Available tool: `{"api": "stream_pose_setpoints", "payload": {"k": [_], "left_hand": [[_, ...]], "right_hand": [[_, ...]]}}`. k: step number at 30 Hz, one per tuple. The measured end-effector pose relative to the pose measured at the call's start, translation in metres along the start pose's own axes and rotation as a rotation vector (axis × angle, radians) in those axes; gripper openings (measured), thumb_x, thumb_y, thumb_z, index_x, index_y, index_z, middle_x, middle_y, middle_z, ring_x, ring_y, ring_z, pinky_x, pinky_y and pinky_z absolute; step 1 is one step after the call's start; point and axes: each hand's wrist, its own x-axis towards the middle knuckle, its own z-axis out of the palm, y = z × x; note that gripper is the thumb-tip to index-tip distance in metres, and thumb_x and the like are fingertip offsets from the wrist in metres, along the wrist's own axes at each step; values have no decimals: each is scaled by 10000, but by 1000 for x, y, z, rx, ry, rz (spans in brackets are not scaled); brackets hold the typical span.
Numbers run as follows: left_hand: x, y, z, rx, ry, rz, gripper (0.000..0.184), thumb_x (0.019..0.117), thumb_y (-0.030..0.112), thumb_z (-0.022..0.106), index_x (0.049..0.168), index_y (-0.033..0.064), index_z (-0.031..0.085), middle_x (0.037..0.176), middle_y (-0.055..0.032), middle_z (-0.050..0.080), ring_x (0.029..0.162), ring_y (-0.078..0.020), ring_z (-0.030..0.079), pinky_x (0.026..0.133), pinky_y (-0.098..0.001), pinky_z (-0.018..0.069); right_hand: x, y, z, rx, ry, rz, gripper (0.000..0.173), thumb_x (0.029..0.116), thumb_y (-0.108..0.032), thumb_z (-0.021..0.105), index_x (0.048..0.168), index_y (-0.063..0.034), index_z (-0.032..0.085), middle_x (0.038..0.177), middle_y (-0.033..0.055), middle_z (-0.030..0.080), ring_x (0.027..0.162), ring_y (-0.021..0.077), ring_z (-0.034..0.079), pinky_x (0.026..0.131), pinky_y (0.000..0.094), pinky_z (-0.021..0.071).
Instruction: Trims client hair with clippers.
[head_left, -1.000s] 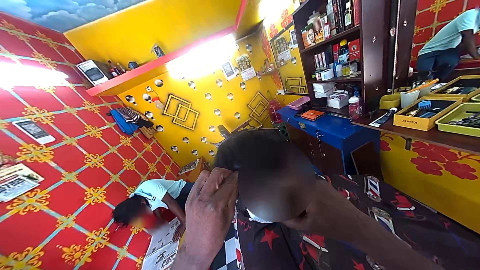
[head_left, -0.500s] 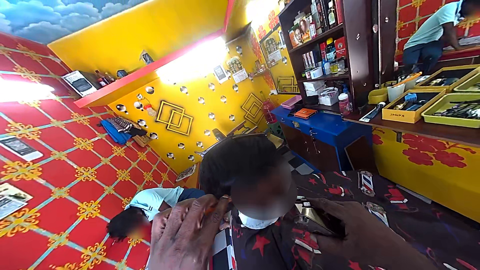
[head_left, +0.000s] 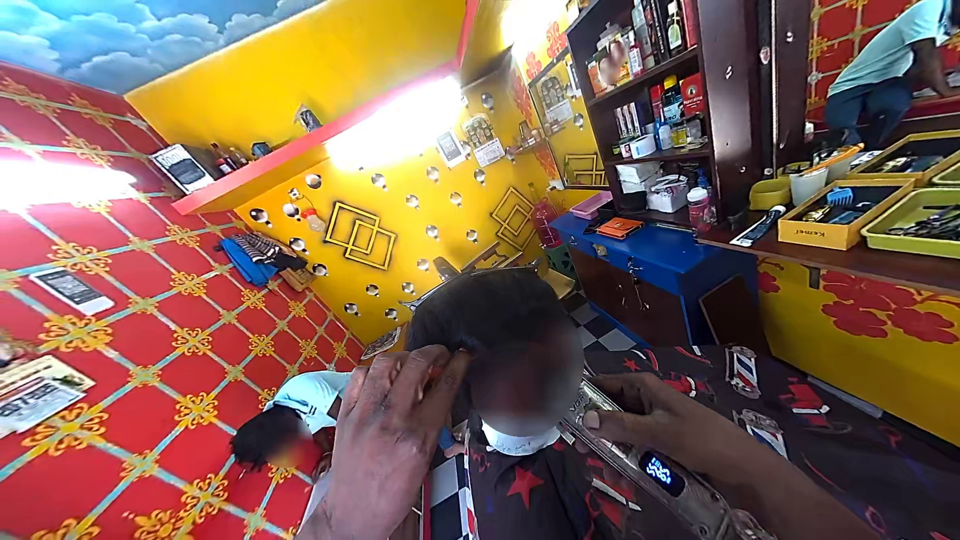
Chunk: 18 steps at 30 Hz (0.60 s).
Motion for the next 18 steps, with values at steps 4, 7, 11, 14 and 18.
{"api": "stream_pose_setpoints", "payload": {"k": [4, 7, 11, 14, 18], "left_hand": [[0, 0, 1, -6, 41, -44, 288, 937, 71, 590, 1122, 157, 793, 1022, -86, 689, 862, -255, 619, 706, -394, 451], [1, -1, 1, -21, 46, -59, 276, 939, 90, 594, 1108, 161, 801, 1023, -81, 694, 865, -250, 626, 704, -385, 462], [0, -1, 1, -42, 56, -72, 260, 946, 110, 602, 1095, 172, 806, 1010, -68, 694, 858, -228, 621, 710, -373, 459], [0, -2, 2, -41, 50, -86, 253, 947, 125, 610, 1097, 179, 806, 1016, -69, 696, 851, -232, 625, 704, -380, 460], [0, 0, 4, -43, 61, -94, 239, 951, 135, 614, 1084, 173, 810, 1004, -70, 698, 867, -233, 632, 724, -377, 477]], "right_hand": [[10, -14, 0, 124, -45, 86, 355, 1012, -334, 638, 1239, -62, 617, 1023, 128, 716, 801, 235, 743, 687, 390, 650], [14, -18, -2, 119, -46, 97, 328, 1013, -331, 637, 1200, -61, 633, 1001, 124, 723, 783, 223, 744, 675, 375, 649], [18, -28, -1, 99, -37, 125, 328, 1012, -343, 638, 1177, -60, 635, 981, 120, 730, 770, 216, 747, 667, 363, 648], [20, -36, 1, 70, -37, 128, 341, 1000, -359, 648, 1177, -67, 637, 966, 112, 726, 762, 210, 743, 666, 358, 647], [14, -23, 3, 169, -145, 82, 330, 1035, -342, 595, 1208, -63, 631, 1035, 147, 726, 809, 246, 751, 684, 395, 652]]}}
